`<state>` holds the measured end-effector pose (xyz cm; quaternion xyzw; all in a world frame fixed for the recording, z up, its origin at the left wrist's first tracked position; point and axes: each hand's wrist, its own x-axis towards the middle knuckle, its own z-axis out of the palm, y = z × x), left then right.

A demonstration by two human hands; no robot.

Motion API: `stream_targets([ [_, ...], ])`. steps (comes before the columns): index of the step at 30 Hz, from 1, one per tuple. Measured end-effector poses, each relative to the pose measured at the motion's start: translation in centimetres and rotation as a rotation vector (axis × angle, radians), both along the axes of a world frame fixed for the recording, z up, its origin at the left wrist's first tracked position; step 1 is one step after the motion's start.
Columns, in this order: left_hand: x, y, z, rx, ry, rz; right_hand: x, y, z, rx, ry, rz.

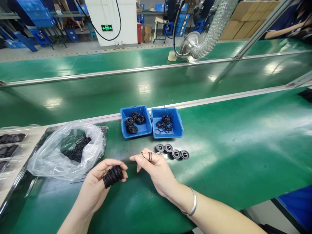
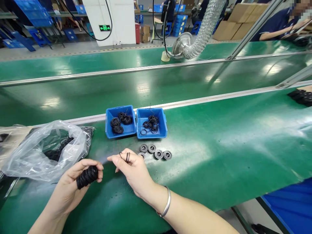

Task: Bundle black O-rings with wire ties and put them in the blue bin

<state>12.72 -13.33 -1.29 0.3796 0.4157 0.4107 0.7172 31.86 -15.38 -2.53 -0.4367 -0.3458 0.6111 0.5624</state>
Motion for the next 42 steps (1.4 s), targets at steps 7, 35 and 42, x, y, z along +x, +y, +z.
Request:
stream_targets([
  [7, -0.6, 0.2, -0.4, 0.005, -0.012, -0.034, 0.1, 0.0, -0.4, 0.086, -0.175, 0.031],
  [35, -1.0, 0.4, -1.8, 0.226, 0.112, -0.232, 0.1, -0.3, -0.7, -0.011, -0.167, 0.244],
  [42, -0.8, 0.5, -1.6, 0.174, 0.008, -0.235, 0.2, -0.3, -0.4, -0.234, 0.162, 0.355],
])
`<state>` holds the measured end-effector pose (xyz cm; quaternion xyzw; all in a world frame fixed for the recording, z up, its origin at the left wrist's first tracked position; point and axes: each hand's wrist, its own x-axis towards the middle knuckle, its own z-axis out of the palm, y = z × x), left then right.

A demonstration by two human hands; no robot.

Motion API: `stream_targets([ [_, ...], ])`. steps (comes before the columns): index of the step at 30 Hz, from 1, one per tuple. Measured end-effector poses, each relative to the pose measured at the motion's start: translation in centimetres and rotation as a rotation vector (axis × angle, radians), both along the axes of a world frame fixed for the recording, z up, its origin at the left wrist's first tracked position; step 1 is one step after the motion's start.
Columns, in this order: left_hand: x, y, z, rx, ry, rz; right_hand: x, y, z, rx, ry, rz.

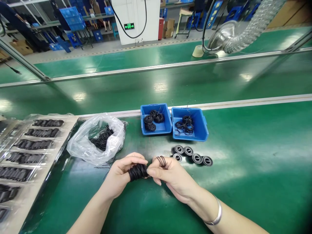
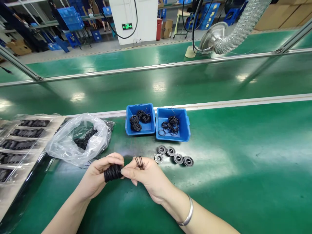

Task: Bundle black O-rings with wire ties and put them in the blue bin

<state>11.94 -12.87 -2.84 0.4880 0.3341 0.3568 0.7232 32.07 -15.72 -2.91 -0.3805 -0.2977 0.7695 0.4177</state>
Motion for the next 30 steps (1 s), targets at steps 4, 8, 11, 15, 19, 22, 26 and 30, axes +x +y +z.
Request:
stream_targets([
  [4, 0.2, -0.1, 0.4, -0.034, -0.051, -0.006, 0.1, 0.1, 0.1, -0.104, 0.124, 0.052],
  [8, 0.4, -0.2, 0.7, -0.044, -0.072, -0.015, 0.1, 0.3, 0.3, -0.123, 0.151, 0.068],
  [11, 0.4, -0.2, 0.6, -0.042, -0.071, -0.012, 0.0, 0.2, 0.5, -0.104, 0.124, 0.064],
  [15, 0.1, 0.1, 0.3, 0.008, 0.012, -0.01, -0.1, 0.0, 0.3, -0.023, 0.02, 0.015],
  [19, -0.5, 0.3, 0.3, 0.128, 0.147, -0.037, 0.0, -0.1, 0.0, 0.017, -0.066, 0.013],
  [22, -0.8, 0.3, 0.4, 0.133, 0.134, -0.06, 0.2, 0.0, 0.1, -0.01, -0.028, 0.032],
  [26, -0.6, 0.0, 0.4, 0.04, 0.041, -0.062, 0.1, 0.1, 0.4, -0.137, 0.116, 0.06],
  [30, -0.1, -0.2, 0.5, -0.033, -0.038, -0.044, -0.1, 0.0, 0.3, -0.17, 0.202, 0.067],
])
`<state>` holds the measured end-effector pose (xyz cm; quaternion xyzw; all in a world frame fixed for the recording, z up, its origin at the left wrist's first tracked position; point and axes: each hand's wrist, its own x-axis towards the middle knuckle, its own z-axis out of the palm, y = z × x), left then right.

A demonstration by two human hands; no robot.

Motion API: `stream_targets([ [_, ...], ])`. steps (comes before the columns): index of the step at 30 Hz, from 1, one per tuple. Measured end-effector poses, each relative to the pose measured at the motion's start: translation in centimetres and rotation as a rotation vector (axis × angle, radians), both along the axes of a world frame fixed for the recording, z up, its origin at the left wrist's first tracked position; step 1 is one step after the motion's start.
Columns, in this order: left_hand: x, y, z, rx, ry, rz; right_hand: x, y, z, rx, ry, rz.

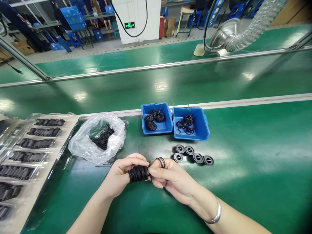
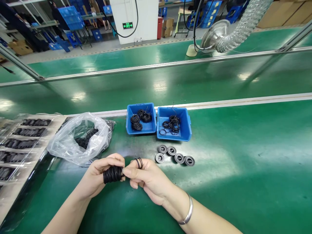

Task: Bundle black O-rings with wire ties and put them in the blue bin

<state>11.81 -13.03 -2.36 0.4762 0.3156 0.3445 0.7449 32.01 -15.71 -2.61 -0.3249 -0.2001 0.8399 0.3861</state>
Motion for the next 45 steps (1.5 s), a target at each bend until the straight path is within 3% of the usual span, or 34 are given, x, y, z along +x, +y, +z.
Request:
stream_targets([
  [14, 0.55, 0.04, -0.07, -0.057, -0.106, 0.041, -0.44, -0.05, -0.12, 0.022, 0.037, -0.057],
  [21, 0.28, -0.04, -0.29, -0.09, -0.136, 0.043, -0.4, -0.11, -0.07, 0.07, 0.012, -0.214],
  [31, 0.07, 0.25, -0.38, -0.16, -0.098, 0.139, 0.14, 0.64, -0.01, -0.042, 0.165, -0.335],
  [36, 0.23, 0.22, -0.31, -0.131, -0.107, 0.111, 0.2, 0.69, 0.31, 0.006, 0.048, -0.296],
  [41, 0.47, 0.11, 0.06, -0.038, -0.052, 0.082, -0.08, 0.29, 0.19, 0.216, -0.273, -0.22],
  [45, 0.18, 0.1, -0.22, 0.085, 0.086, 0.042, -0.15, -0.19, -0.11, 0.301, -0.367, -0.14],
])
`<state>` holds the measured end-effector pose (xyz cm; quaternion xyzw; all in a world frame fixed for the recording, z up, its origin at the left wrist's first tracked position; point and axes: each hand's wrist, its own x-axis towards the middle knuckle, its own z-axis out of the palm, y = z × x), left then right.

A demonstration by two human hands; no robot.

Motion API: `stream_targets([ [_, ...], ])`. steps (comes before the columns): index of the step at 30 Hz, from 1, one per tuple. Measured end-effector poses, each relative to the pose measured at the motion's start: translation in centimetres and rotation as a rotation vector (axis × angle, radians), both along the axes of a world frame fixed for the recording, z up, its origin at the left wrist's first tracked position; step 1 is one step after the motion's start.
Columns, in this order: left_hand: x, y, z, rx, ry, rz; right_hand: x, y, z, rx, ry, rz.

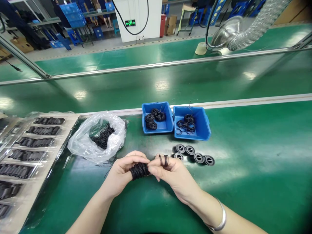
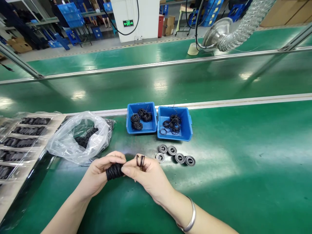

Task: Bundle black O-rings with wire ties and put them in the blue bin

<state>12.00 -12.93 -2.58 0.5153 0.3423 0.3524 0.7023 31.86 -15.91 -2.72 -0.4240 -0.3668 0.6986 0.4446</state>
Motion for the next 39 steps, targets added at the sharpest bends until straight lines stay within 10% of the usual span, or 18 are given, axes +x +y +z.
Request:
stream_targets([
  [11, -0.6, 0.2, -0.5, 0.051, 0.031, -0.016, 0.3, 0.3, 0.0, -0.314, 0.28, 0.075],
  [24, 0.2, -0.1, 0.3, -0.118, -0.147, 0.023, -0.1, 0.1, 0.1, -0.341, 0.557, 0.114],
  [39, 0.1, 0.0, 0.0, -0.032, -0.006, 0.03, -0.2, 0.2, -0.1, -0.232, 0.307, 0.032],
])
